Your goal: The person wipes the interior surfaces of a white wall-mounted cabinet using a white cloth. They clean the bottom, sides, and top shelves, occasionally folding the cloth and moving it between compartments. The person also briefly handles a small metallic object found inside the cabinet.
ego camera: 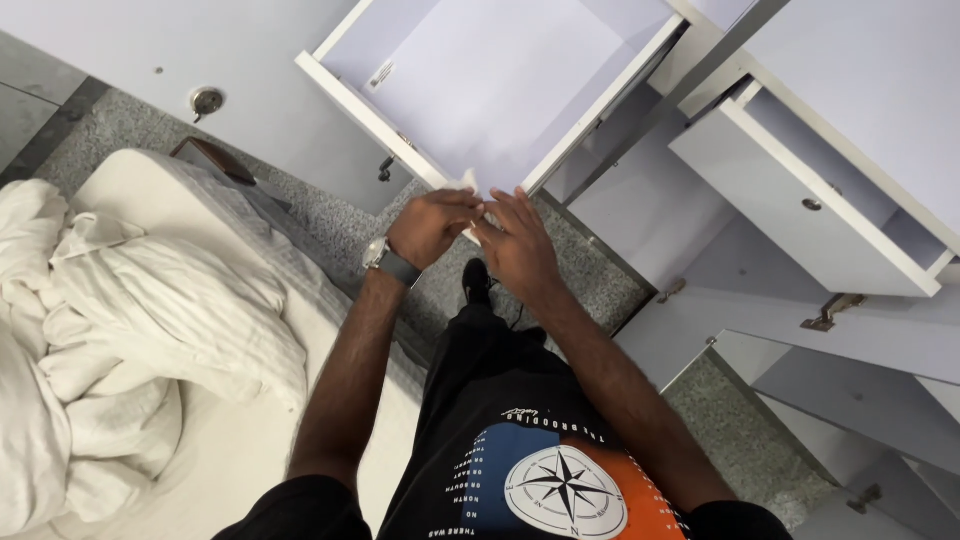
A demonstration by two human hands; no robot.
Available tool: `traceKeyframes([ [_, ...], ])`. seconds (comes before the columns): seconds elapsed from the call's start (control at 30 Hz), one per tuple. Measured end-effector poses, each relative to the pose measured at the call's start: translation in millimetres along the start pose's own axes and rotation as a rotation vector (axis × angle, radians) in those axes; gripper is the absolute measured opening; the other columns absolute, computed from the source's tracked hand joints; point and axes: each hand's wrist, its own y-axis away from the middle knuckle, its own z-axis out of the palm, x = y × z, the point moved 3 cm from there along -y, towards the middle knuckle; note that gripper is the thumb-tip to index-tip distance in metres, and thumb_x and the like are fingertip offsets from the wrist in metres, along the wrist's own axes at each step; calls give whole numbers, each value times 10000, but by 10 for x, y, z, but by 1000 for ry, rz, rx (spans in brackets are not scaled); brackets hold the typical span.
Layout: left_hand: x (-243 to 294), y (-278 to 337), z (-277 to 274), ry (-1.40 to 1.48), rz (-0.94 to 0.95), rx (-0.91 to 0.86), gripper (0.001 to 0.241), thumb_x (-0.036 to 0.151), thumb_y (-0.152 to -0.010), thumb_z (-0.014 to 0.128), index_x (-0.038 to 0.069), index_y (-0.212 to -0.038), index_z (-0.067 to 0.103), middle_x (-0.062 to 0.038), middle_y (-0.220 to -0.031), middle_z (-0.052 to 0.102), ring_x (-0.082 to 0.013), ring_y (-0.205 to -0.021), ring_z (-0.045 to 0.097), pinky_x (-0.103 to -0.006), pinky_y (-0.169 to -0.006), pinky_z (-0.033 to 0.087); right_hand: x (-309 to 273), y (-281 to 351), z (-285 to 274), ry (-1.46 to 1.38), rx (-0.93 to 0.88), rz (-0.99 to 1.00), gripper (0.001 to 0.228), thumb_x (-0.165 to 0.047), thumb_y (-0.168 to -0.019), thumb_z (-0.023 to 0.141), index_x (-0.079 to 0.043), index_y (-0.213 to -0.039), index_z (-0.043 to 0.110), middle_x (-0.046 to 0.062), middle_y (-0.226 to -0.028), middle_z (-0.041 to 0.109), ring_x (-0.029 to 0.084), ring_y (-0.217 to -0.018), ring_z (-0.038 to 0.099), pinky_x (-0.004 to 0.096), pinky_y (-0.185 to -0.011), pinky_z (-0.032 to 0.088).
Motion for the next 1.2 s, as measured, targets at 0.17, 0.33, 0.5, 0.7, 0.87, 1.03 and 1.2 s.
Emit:
traceKeyframes([
  [0.17, 92, -46, -25, 8, -12, -21, 232, 56, -849, 778, 113, -1073, 803, -90, -1154, 770, -259, -1164, 701, -380, -959, 584, 53, 4, -102, -8, 33, -27, 122, -151, -972, 717, -76, -1056, 762, 97, -1219, 667, 303, -1280, 596, 583, -1219, 347],
  [0.33, 53, -207, 36, -28, 8, -110, 281, 87, -791, 789, 104, -1072, 802, -103, -1144, 767, -275, -1108, 706, -401, -940, 578, 294, -80, -168, -69, 21, 32, 75, -170, -968, 718, -113, -988, 763, 91, -1225, 646, 267, -1246, 581, 590, -1196, 319],
  [0.5, 54, -338, 112, -18, 27, -201, 216, 155, -768, 774, 77, -969, 776, -103, -1023, 759, -304, -991, 703, -427, -850, 572, 420, -198, -253, 5, 52, 81, 187, -181, -945, 759, -127, -1121, 791, 90, -1181, 651, 259, -1175, 577, 522, -1078, 400],
  [0.7, 96, -488, 5, 12, -17, -184, 82, 191, -847, 741, 112, -847, 761, -52, -893, 738, -282, -879, 703, -433, -714, 561, 415, -202, -291, 106, 86, 371, 232, -197, -953, 791, -128, -1174, 802, 82, -1055, 661, 223, -972, 640, 359, -833, 527],
  [0.87, 90, -787, -150, 212, -210, -22, 130, 230, -884, 759, 100, -882, 758, -54, -867, 734, -272, -785, 690, -432, -665, 539, 700, -268, -277, -324, -101, 856, 337, -277, -1024, 678, -164, -1339, 715, 90, -970, 779, 130, -764, 710, 264, -709, 563],
  [1.03, -17, -1102, -59, 293, -225, 92, 155, 231, -902, 759, 79, -887, 732, -68, -875, 730, -278, -792, 687, -447, -773, 527, 652, -698, -496, -812, 46, 718, 507, -216, -1065, 637, -89, -1533, 488, 128, -1218, 720, 95, -965, 666, 283, -789, 583],
  [1.2, -9, -1610, 43, 392, -109, 138, 198, 241, -932, 750, 72, -1032, 719, -110, -1052, 737, -312, -982, 703, -422, -847, 556, 840, -1047, -878, -282, 41, 759, 513, -145, -1018, 632, -83, -1512, 507, 169, -1165, 726, 172, -929, 720, 327, -758, 589],
])
